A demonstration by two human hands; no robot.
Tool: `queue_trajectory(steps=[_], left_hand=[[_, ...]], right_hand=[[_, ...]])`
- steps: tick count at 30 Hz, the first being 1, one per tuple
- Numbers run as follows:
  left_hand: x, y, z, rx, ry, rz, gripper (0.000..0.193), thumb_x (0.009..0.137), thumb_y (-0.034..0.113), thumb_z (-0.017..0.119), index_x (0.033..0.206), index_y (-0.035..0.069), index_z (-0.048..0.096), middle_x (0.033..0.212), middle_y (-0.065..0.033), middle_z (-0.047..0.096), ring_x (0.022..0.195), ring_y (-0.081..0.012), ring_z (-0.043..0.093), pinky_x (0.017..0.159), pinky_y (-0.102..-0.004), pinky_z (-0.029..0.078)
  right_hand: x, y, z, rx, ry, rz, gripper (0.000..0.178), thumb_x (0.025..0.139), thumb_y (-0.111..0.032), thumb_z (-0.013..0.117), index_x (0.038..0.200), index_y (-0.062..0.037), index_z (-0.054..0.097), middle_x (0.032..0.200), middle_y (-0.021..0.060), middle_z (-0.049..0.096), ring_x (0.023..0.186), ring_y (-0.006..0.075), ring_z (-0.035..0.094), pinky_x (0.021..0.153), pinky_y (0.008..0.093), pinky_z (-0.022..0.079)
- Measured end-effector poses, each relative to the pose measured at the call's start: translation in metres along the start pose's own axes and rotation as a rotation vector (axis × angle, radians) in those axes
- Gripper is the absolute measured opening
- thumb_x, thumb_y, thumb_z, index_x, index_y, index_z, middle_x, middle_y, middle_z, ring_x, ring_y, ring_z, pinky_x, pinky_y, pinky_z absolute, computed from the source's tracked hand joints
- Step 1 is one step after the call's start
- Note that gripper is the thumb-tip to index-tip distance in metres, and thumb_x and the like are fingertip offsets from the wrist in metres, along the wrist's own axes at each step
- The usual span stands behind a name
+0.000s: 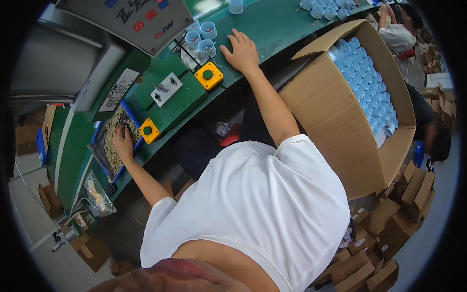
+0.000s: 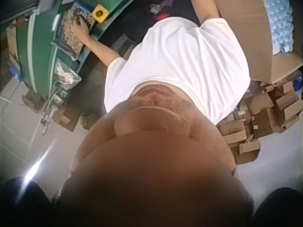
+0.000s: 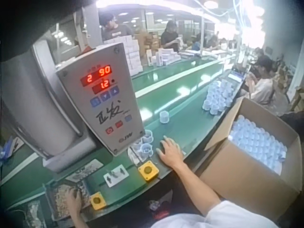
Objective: The person is manually assembling small components using a specialized fixture and machine on a production line.
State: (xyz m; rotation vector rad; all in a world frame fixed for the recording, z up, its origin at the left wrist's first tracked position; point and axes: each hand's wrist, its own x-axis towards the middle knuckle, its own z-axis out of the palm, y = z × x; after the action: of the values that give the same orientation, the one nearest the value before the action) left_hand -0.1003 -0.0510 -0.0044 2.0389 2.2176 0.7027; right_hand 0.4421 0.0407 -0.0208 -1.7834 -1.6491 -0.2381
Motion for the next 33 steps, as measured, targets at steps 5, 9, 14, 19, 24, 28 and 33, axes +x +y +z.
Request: queue_trajectory(steps=[5,9,14,19,24,28,33], left_hand=[[0.001,0.006,-0.001,-0.015,-0.01,-0.023,0.027,0.098,0.024,0.064,0.114,0.003,0.072,0.133,-0.0156,0.064,0.123,-0.0378,0.058,0.106,-0.0458,0.045],[0.001,0.005,-0.001,-0.004,0.0,-0.019,0.027,0.098,0.023,0.064,0.114,0.003,0.072,0.132,-0.0159,0.065,0.122,-0.0379,0.059,0.105,-0.0459,0.045],[0.005,0.007,-0.001,-0.026,0.009,0.011,0.027,0.098,0.023,0.064,0.113,0.003,0.071,0.131,-0.016,0.065,0.121,-0.0381,0.059,0.105,-0.0459,0.045],[0.002,-0.007,0.002,-0.022,-0.005,0.04,0.027,0.097,0.023,0.064,0.113,0.002,0.071,0.13,-0.0164,0.065,0.12,-0.0383,0.059,0.103,-0.0456,0.046],[0.001,0.0,0.001,-0.002,0.033,0.049,0.027,0.097,0.022,0.064,0.112,0.001,0.071,0.128,-0.0174,0.066,0.116,-0.0388,0.061,0.099,-0.0453,0.049],[0.004,0.004,0.0,-0.002,0.03,0.05,0.026,0.096,0.022,0.064,0.112,0.001,0.071,0.127,-0.0175,0.066,0.116,-0.0391,0.061,0.1,-0.0454,0.048],[0.002,0.004,0.001,-0.025,0.038,0.044,0.026,0.096,0.02,0.065,0.112,0.001,0.071,0.126,-0.0178,0.066,0.117,-0.0391,0.061,0.101,-0.0456,0.048]], right_hand=[[-0.003,0.003,-0.007,0.065,-0.158,0.017,0.041,0.092,-0.037,0.068,0.123,-0.0108,0.07,0.142,0.0042,0.062,0.136,0.0244,0.052,0.113,0.0435,0.038],[-0.001,-0.003,-0.01,0.064,-0.212,0.059,0.042,0.092,-0.036,0.069,0.125,-0.0112,0.069,0.144,0.0038,0.06,0.137,0.0235,0.051,0.115,0.0441,0.036],[0.012,0.008,0.014,-0.015,-0.067,0.053,0.041,0.091,-0.036,0.068,0.125,-0.012,0.069,0.143,0.0045,0.06,0.137,0.0226,0.05,0.116,0.046,0.034],[0.064,0.05,0.033,0.025,0.071,0.156,0.042,0.091,-0.034,0.07,0.127,-0.0109,0.067,0.141,0.0093,0.059,0.126,0.0257,0.059,0.103,0.0415,0.046],[0.076,-0.012,-0.016,0.442,-0.079,-0.008,0.04,0.091,-0.027,0.07,0.125,-0.0077,0.066,0.129,0.014,0.064,0.108,0.0317,0.067,0.088,0.0393,0.055],[0.079,-0.022,-0.007,0.369,-0.162,-0.194,0.036,0.09,-0.023,0.07,0.121,-0.0059,0.066,0.119,0.016,0.065,0.1,0.0363,0.066,0.086,0.0427,0.055],[0.094,-0.008,0.012,0.259,-0.077,-0.28,0.033,0.088,-0.018,0.07,0.118,-0.0053,0.065,0.112,0.0172,0.063,0.098,0.0395,0.063,0.087,0.0466,0.054]])
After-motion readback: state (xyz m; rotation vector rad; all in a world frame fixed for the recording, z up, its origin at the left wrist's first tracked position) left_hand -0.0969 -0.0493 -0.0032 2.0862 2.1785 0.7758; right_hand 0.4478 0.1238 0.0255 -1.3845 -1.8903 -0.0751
